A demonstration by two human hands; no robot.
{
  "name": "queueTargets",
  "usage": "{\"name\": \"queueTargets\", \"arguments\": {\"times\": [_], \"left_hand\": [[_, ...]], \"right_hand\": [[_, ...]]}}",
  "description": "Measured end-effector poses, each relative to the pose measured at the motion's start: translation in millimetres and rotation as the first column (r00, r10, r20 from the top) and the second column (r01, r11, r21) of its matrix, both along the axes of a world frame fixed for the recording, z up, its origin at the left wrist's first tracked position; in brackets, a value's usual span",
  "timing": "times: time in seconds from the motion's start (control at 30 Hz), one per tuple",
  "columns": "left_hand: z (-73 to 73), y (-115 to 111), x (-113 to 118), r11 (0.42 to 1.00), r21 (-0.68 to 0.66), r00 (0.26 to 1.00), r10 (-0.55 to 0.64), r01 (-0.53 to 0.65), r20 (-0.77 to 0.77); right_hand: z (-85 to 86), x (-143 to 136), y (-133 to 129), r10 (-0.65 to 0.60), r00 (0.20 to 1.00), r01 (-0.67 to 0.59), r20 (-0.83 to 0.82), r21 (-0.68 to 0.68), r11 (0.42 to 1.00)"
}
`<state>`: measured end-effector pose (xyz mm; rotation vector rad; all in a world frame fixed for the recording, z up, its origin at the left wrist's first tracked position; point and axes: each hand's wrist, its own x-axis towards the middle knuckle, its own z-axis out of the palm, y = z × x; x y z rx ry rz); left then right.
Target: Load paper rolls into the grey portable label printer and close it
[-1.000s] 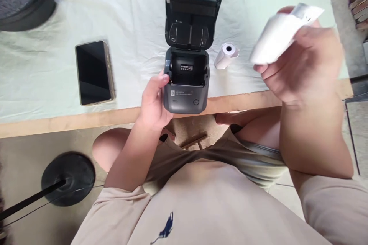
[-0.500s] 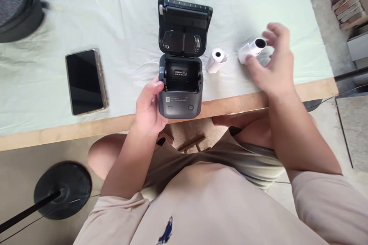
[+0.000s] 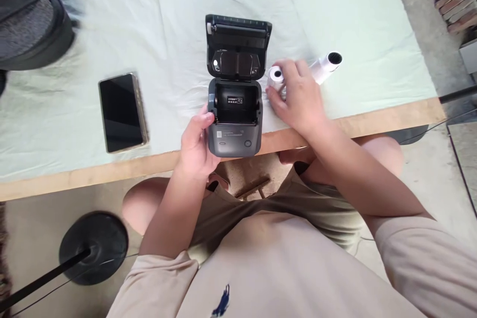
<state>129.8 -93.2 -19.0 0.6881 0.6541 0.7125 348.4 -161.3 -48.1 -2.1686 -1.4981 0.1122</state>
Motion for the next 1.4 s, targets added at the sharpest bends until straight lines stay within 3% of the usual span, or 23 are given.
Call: {"name": "queueTargets", "arguments": {"times": [0.17, 0.3, 0.43, 0.5, 0.57, 0.63, 0.73, 0.8, 0.9, 1.1, 1.23, 1.3, 1.4], "left_hand": [[2.0, 0.5, 0.6, 0.999, -0.013, 0.999, -0.032, 0.032, -0.016], [2.2, -0.5, 2.7, 1.0, -0.014, 1.0, -0.026, 0.026, 0.017], [0.3, -2.1, 3.6, 1.0, -0.012, 0.999, -0.021, 0.021, 0.039], [-0.7, -2.7, 3.1, 1.0, -0.006, 0.998, -0.025, 0.025, 0.052], [-1.6, -3.3, 2.2, 1.0, 0.012, 0.998, -0.028, 0.027, 0.053], [-2.3, -3.9, 1.3, 0.999, 0.038, 0.999, -0.03, 0.028, 0.035], [-3.2, -4.7, 0.3, 0.997, 0.066, 0.999, -0.041, 0.041, 0.009], [-3.6, -5.2, 0.1, 0.996, 0.068, 0.999, -0.05, 0.049, 0.01], [-3.6, -5.1, -0.1, 0.998, 0.051, 0.999, -0.028, 0.026, 0.021], [-5.1, -1.4, -4.7, 0.999, 0.015, 0.999, -0.039, 0.039, 0.018], [-7.2, -1.7, -6.5, 0.997, 0.055, 0.998, -0.063, 0.063, -0.009], [-6.9, -4.1, -5.5, 0.995, 0.082, 0.998, -0.045, 0.048, -0.04], [-5.3, -8.3, -3.4, 0.993, 0.12, 0.995, 0.011, 0.0, -0.094]], "right_hand": [[0.3, 8.1, -7.7, 0.113, 0.985, -0.085, -0.129, 0.207, 0.975], [-1.2, 17.7, -7.3, 0.239, 0.922, -0.063, -0.305, 0.49, 0.87], [32.1, -1.8, -12.2, 0.403, 0.899, -0.185, -0.171, 0.686, 0.704], [51.9, -18.9, -15.6, 0.48, 0.87, -0.294, -0.116, 0.659, 0.692], [63.5, -32.9, -16.8, 0.478, 0.877, -0.421, 0.051, 0.562, 0.712], [65.2, -40.6, -15.6, 0.437, 0.883, -0.467, 0.173, 0.424, 0.776], [58.2, -42.6, -13.6, 0.346, 0.909, -0.403, 0.231, 0.279, 0.872], [54.6, -42.4, -14.4, 0.295, 0.919, -0.362, 0.261, 0.263, 0.894], [54.4, -46.4, -19.2, 0.296, 0.906, -0.386, 0.302, 0.301, 0.872], [56.5, -62.0, -27.9, 0.459, 0.828, -0.56, 0.323, 0.427, 0.71], [58.5, -55.3, -22.3, 0.482, 0.857, -0.486, 0.184, 0.601, 0.635], [56.8, -45.0, -16.9, 0.379, 0.921, -0.338, 0.09, 0.666, 0.665], [47.5, -25.9, -8.1, 0.292, 0.949, -0.164, -0.117, 0.607, 0.778]]}}
